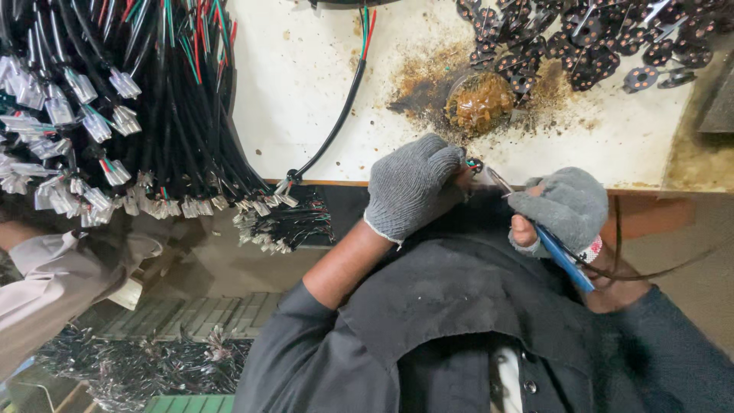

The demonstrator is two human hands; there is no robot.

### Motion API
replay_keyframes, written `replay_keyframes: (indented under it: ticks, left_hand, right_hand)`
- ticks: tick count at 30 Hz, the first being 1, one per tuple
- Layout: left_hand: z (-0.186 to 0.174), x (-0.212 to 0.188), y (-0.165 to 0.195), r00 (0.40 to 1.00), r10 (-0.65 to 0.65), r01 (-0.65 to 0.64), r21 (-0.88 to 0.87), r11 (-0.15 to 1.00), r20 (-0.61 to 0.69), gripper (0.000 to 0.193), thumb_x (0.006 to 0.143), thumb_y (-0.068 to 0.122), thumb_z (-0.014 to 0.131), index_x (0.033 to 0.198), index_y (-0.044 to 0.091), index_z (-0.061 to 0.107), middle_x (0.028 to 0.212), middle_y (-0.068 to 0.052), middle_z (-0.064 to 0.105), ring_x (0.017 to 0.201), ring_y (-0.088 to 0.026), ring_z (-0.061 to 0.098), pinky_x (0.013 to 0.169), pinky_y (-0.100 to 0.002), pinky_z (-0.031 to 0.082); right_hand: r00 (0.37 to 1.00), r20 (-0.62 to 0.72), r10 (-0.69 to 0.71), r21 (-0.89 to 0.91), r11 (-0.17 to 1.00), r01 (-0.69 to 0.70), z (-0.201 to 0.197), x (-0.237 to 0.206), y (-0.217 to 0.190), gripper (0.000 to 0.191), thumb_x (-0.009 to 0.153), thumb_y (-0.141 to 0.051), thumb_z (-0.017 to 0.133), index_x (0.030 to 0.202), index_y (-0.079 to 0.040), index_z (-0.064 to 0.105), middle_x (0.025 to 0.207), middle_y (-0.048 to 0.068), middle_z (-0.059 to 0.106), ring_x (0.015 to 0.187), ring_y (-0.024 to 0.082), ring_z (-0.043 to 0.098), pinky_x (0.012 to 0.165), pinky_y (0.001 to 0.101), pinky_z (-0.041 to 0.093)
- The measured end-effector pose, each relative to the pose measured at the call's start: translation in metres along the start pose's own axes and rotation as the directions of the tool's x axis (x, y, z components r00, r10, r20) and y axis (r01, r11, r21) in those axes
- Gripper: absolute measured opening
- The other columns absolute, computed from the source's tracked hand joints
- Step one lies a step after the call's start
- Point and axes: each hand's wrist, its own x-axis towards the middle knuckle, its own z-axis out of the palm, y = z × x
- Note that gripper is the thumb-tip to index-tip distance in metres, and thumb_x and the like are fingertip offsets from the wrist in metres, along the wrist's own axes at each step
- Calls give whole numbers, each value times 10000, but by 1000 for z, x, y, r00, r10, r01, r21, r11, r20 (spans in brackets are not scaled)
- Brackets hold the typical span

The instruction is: The person solders colored wires onto small electrical components at a workbench. They hold a component in one hand and a soldering iron in the other, dip wires into a flux container, solder the wire ends to the component terminals, and set finished components aside while picking up new ones.

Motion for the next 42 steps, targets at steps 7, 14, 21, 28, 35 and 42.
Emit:
replay_keyframes:
  ticks: [7,14,21,28,35,42]
  left_hand:
    - [1,-1,3,1000,-3,3,19,1000,-21,174,845,226,778,831,187,609,821,-32,594,730,-249,654,619,-396,505]
    - [-2,-2,4,1000,4,-4,7,1000,-23,179,838,229,780,837,186,606,818,-33,592,731,-251,654,619,-400,501]
    - [-8,0,7,1000,24,-24,23,999,-6,205,837,265,784,819,189,594,796,-43,573,713,-266,640,588,-417,479]
    - [-5,6,18,1000,14,-13,97,995,-2,217,846,276,775,760,186,598,754,-46,586,662,-279,635,548,-433,471]
    - [-10,2,23,1000,3,-1,102,995,-17,194,819,285,783,751,187,631,744,-47,605,661,-281,647,551,-438,484]
    - [-19,-2,31,999,-45,47,102,994,-15,159,757,275,802,713,197,671,739,-40,646,657,-273,669,555,-429,513]
  right_hand:
    - [996,89,-17,-59,998,22,-5,10,-8,127,823,-230,724,885,-125,761,705,55,628,653,296,637,630,453,494]
    - [994,79,-78,-22,997,80,-5,14,-10,110,864,-191,732,937,-112,751,722,35,644,659,270,647,622,429,495]
    - [915,-38,403,-54,913,-404,-18,14,-43,400,997,-395,706,1143,-23,685,920,94,715,838,276,724,743,352,561]
    - [728,-289,621,653,684,-324,-31,36,-12,470,1054,-318,754,1355,-64,498,966,67,711,820,199,734,775,342,646]
    - [952,-244,183,-271,930,-248,-67,76,-12,385,1042,-83,808,1264,-64,494,1076,110,731,974,309,734,907,425,561]
    - [996,-90,-19,-564,825,-35,-64,80,-14,205,1021,-161,801,1186,-165,680,947,50,724,801,285,682,737,415,510]
